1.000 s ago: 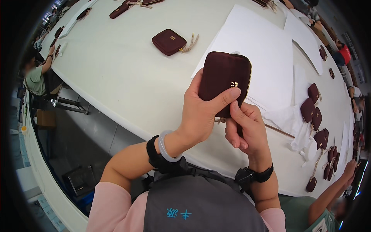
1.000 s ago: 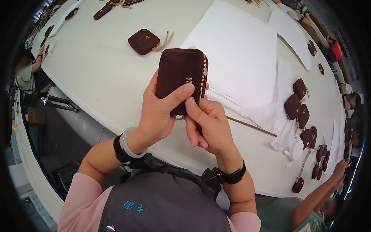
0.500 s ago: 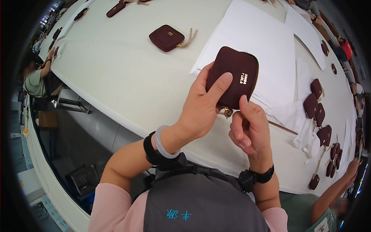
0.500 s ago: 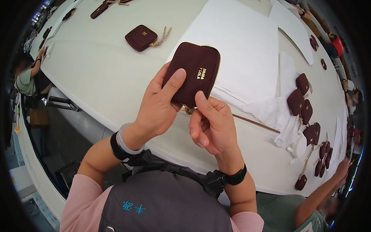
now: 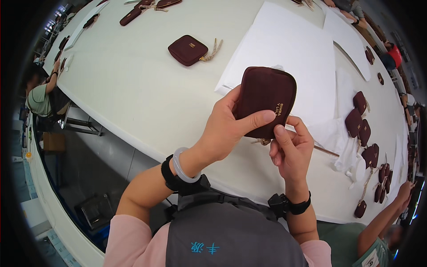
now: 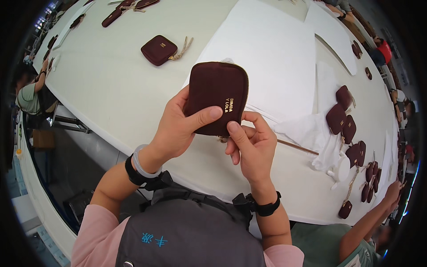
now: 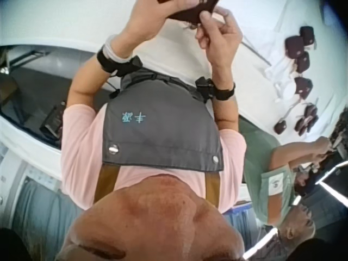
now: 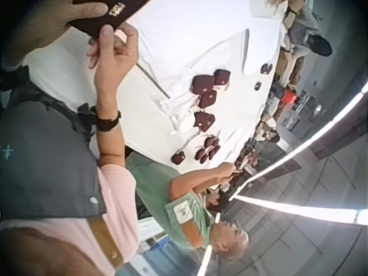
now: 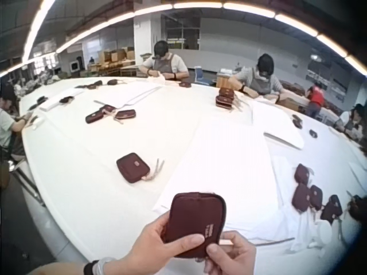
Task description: The person repeatedly stuffs white tissue paper into small maroon zippered pouches, zips them closed, and places them on a white table. The process is repeated for multiple pouches in a consistent sequence.
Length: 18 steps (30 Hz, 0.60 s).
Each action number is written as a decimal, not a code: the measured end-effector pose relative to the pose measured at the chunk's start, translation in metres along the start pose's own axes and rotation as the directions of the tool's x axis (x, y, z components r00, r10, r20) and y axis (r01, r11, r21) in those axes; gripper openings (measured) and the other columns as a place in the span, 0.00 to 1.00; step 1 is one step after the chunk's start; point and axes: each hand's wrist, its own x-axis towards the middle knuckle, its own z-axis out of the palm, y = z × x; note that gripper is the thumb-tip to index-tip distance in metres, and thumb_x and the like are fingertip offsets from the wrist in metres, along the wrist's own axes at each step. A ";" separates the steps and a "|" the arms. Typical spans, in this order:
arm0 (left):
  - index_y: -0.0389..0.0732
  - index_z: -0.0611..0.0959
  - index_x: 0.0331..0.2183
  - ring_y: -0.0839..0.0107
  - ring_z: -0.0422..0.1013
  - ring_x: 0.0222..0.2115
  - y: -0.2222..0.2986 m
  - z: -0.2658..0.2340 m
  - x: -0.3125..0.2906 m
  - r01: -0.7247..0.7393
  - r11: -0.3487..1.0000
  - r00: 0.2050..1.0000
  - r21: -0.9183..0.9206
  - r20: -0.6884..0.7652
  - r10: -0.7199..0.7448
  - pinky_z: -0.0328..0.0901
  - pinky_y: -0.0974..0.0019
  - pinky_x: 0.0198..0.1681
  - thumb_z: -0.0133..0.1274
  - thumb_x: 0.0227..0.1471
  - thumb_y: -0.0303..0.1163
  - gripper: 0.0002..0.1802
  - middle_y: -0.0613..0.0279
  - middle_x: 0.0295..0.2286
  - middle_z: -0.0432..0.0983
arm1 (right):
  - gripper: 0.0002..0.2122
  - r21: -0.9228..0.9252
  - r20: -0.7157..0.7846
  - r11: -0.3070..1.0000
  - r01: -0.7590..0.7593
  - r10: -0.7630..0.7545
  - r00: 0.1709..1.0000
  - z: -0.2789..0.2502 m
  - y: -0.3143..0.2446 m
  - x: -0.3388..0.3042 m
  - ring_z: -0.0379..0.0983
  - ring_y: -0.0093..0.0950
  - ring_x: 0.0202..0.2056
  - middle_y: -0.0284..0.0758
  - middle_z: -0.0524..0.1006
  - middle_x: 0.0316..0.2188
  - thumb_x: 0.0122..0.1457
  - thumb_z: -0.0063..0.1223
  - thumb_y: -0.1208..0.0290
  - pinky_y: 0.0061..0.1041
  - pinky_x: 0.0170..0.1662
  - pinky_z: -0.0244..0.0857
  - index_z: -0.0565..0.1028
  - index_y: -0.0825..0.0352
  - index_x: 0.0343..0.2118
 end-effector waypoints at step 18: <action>0.35 0.74 0.46 0.75 0.77 0.35 -0.017 0.002 -0.011 -0.208 0.940 0.951 0.270 -0.168 0.259 0.74 0.72 0.37 0.71 0.45 0.30 0.29 0.59 0.37 0.80 | 0.16 0.090 0.406 0.940 -0.330 0.268 0.873 -0.008 0.008 0.002 0.61 0.18 0.07 0.38 0.75 0.12 0.70 0.47 0.61 0.15 0.12 0.54 0.74 0.74 0.35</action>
